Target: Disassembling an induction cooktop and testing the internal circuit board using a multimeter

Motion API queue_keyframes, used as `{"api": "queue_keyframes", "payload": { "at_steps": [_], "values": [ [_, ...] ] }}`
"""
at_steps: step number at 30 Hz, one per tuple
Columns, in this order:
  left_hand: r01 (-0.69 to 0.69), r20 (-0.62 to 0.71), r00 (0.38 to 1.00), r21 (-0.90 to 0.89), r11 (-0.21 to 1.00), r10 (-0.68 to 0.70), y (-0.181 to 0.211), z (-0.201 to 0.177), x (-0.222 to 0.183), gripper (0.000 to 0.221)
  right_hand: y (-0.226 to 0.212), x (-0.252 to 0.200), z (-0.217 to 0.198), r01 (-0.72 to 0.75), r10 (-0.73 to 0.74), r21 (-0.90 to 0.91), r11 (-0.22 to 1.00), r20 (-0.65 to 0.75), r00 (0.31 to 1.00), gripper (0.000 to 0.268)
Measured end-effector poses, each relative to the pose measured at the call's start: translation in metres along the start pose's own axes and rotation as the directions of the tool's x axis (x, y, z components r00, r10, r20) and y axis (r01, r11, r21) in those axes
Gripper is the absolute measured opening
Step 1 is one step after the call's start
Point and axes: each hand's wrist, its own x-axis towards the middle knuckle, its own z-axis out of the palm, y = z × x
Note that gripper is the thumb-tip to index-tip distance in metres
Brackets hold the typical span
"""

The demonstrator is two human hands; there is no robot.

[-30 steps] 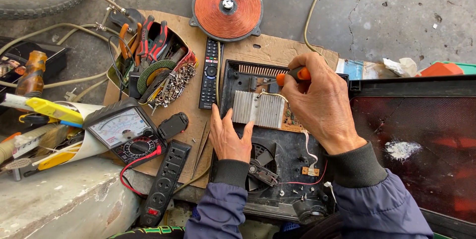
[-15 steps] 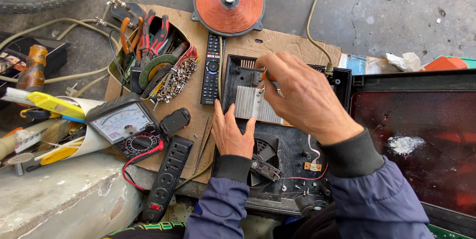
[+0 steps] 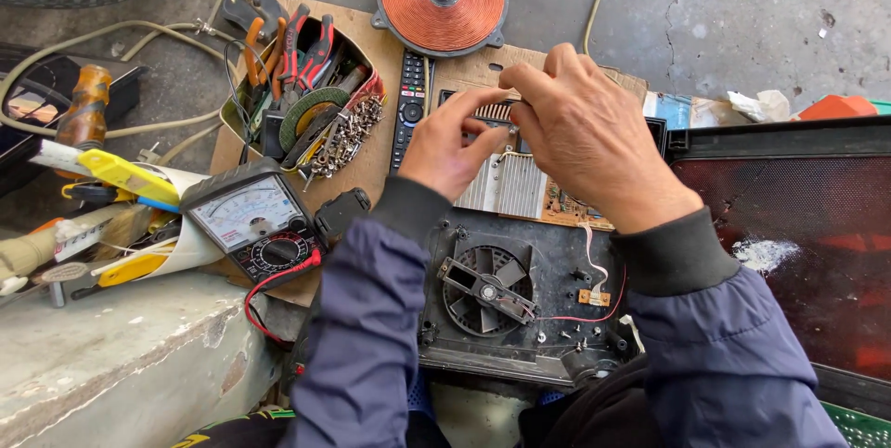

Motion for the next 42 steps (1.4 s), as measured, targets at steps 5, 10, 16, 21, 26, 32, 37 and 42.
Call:
{"api": "queue_keyframes", "payload": {
  "at_steps": [5,10,16,21,26,32,37,42],
  "values": [
    [-0.102,0.119,0.988,0.057,0.993,0.095,-0.038,0.007,0.025,0.037,-0.003,-0.001,-0.011,0.029,-0.041,0.180,0.983,0.061,0.997,0.020],
    [-0.091,0.121,0.989,0.049,0.995,0.084,-0.058,0.014,0.036,0.011,-0.004,0.001,-0.010,0.082,-0.095,0.242,0.967,0.039,0.995,0.026],
    [-0.179,0.027,0.984,0.074,0.981,0.177,-0.064,0.025,0.031,0.023,-0.005,0.002,-0.018,0.043,-0.069,0.300,0.953,0.077,0.995,0.033],
    [-0.235,-0.089,0.963,0.181,0.955,0.254,-0.082,0.037,0.034,0.020,-0.018,0.007,-0.015,-0.067,0.075,0.107,0.992,-0.073,0.995,0.054],
    [-0.189,-0.134,0.968,0.166,0.968,0.212,-0.079,0.044,0.039,0.022,-0.011,0.004,-0.001,-0.143,0.160,0.094,0.985,-0.209,0.965,0.033],
    [-0.175,0.035,0.985,0.199,0.964,0.172,-0.061,0.027,0.037,0.024,-0.017,0.002,-0.017,-0.057,0.083,0.232,0.971,-0.105,0.991,0.029],
    [-0.173,-0.016,0.984,0.201,0.964,0.180,-0.070,0.031,0.037,0.023,-0.019,0.001,-0.016,-0.101,0.121,0.148,0.984,-0.130,0.984,0.029],
    [-0.174,-0.069,0.974,0.372,0.912,0.214,-0.083,0.043,0.045,0.026,-0.011,-0.004,-0.003,-0.176,0.205,0.163,0.971,-0.183,0.962,0.032]
  ]
}}
